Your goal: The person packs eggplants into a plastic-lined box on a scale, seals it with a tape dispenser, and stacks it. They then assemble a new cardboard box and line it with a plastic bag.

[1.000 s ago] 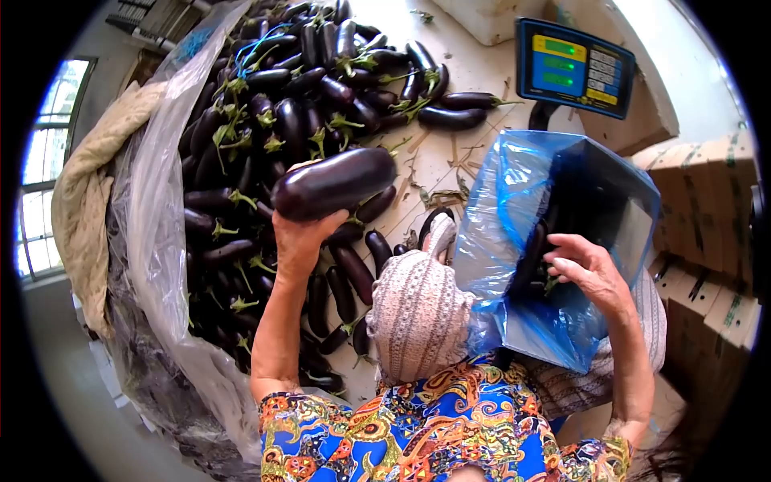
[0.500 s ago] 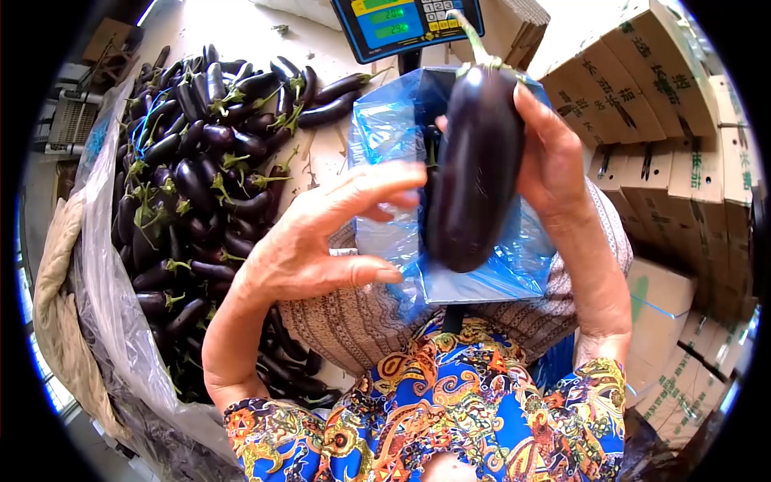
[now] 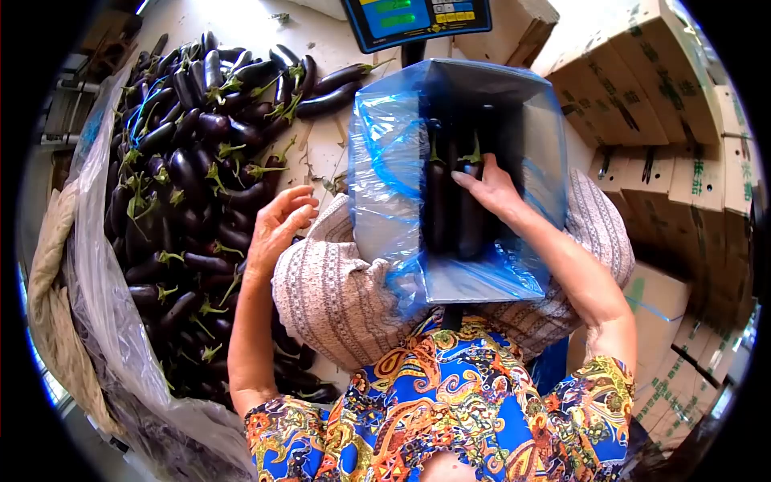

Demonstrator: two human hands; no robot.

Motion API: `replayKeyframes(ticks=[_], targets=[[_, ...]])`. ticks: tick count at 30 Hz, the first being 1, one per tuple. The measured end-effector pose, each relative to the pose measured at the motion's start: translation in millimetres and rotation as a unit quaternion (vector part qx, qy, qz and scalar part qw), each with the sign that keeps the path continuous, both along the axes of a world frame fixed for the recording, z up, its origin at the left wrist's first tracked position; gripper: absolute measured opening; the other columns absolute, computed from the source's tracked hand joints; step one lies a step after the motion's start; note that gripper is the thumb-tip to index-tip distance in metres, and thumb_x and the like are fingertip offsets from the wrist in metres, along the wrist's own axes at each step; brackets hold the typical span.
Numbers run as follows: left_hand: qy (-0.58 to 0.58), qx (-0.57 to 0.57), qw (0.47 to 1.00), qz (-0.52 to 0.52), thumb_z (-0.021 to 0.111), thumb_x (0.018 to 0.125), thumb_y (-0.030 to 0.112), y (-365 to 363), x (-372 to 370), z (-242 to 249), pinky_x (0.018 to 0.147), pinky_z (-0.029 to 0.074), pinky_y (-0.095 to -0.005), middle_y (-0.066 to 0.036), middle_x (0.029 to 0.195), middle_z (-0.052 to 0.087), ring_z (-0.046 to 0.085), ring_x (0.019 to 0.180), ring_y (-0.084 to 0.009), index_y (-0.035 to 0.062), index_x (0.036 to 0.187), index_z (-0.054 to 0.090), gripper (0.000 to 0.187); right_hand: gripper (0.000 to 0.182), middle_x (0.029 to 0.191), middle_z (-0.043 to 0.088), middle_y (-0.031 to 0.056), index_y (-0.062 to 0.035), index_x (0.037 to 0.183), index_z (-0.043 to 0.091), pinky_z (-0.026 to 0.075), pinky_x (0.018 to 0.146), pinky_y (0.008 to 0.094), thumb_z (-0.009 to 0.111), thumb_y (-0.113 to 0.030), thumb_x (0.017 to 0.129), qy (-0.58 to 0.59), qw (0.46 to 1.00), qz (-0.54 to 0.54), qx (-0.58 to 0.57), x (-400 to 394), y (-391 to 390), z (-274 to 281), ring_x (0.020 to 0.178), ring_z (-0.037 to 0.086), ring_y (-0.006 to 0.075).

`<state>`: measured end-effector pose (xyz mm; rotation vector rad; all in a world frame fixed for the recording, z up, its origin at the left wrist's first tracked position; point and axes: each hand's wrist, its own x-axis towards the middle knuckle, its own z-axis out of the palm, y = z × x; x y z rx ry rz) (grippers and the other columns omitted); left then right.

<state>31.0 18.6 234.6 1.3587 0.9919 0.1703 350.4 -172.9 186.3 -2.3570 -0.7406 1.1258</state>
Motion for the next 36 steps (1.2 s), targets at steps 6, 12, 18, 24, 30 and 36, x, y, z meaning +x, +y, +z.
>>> replayKeyframes(ticks=[6, 12, 18, 24, 30, 36], targets=[[0.014, -0.069, 0.994, 0.089, 0.064, 0.091, 0.015, -20.9, -87.9, -92.5, 0.084, 0.051, -0.0290, -0.011, 0.106, 0.066, 0.062, 0.094, -0.0146, -0.0001, 0.125, 0.058, 0.038, 0.072, 0.113, 0.057, 0.0411, 0.0094, 0.127, 0.041, 0.044, 0.096, 0.0505, 0.055, -0.051, 0.090, -0.097, 0.992, 0.029, -0.077, 4.4, -2.5, -22.6, 0.111, 0.055, 0.0526], [0.152, -0.022, 0.978, 0.144, 0.062, 0.089, 0.013, -60.7, -160.2, -133.7, 0.080, 0.052, -0.0302, -0.009, 0.100, 0.068, 0.064, 0.088, -0.0160, 0.0005, 0.120, 0.061, 0.034, 0.065, 0.114, 0.057, 0.0399, 0.0027, 0.137, 0.035, 0.041, 0.095, 0.0536, 0.047, -0.046, 0.097, -0.155, 0.986, 0.014, -0.052, -8.5, -8.7, -26.4, 0.110, 0.052, 0.0552], [0.232, 0.023, 0.943, 0.239, 0.064, 0.090, 0.019, -77.3, -194.0, -142.3, 0.082, 0.054, -0.0326, -0.014, 0.112, 0.066, 0.065, 0.093, -0.0208, -0.0011, 0.126, 0.057, 0.042, 0.074, 0.141, 0.036, 0.0383, 0.0007, 0.149, 0.017, 0.036, 0.106, 0.0439, 0.050, -0.041, 0.097, -0.084, 0.991, 0.097, 0.023, -14.1, -30.1, -24.7, 0.128, 0.043, 0.0491], [-0.002, -0.165, 0.767, 0.620, 0.075, 0.085, 0.036, -37.4, -210.0, -207.8, 0.067, 0.055, -0.0326, -0.007, 0.094, 0.061, 0.062, 0.079, -0.0191, 0.0048, 0.103, 0.060, 0.039, 0.076, 0.140, 0.041, 0.0347, 0.0011, 0.148, 0.021, 0.036, 0.107, 0.0414, 0.054, -0.042, 0.094, -0.063, 0.997, 0.046, -0.025, -14.2, -25.8, -30.5, 0.130, 0.044, 0.0443], [-0.113, -0.183, 0.626, 0.749, 0.078, 0.082, 0.034, 4.3, -244.6, -279.9, 0.064, 0.056, -0.0330, -0.009, 0.091, 0.065, 0.063, 0.073, -0.0223, 0.0038, 0.099, 0.062, 0.038, 0.081, 0.121, 0.055, 0.0333, 0.0053, 0.128, 0.047, 0.044, 0.099, 0.0428, 0.080, -0.041, 0.069, -0.128, 0.981, 0.121, -0.080, 3.4, -8.2, -15.5, 0.114, 0.055, 0.0441], [0.127, -0.011, 0.812, 0.570, 0.078, 0.078, 0.027, -42.1, -176.9, -143.6, 0.077, 0.052, -0.0354, -0.008, 0.105, 0.062, 0.060, 0.095, -0.0200, 0.0015, 0.110, 0.058, 0.045, 0.087, 0.116, 0.057, 0.0294, 0.0092, 0.136, 0.040, 0.045, 0.096, 0.0464, 0.078, -0.035, 0.072, -0.159, 0.962, 0.204, -0.090, 16.0, 3.0, 39.1, 0.111, 0.055, 0.0454]])
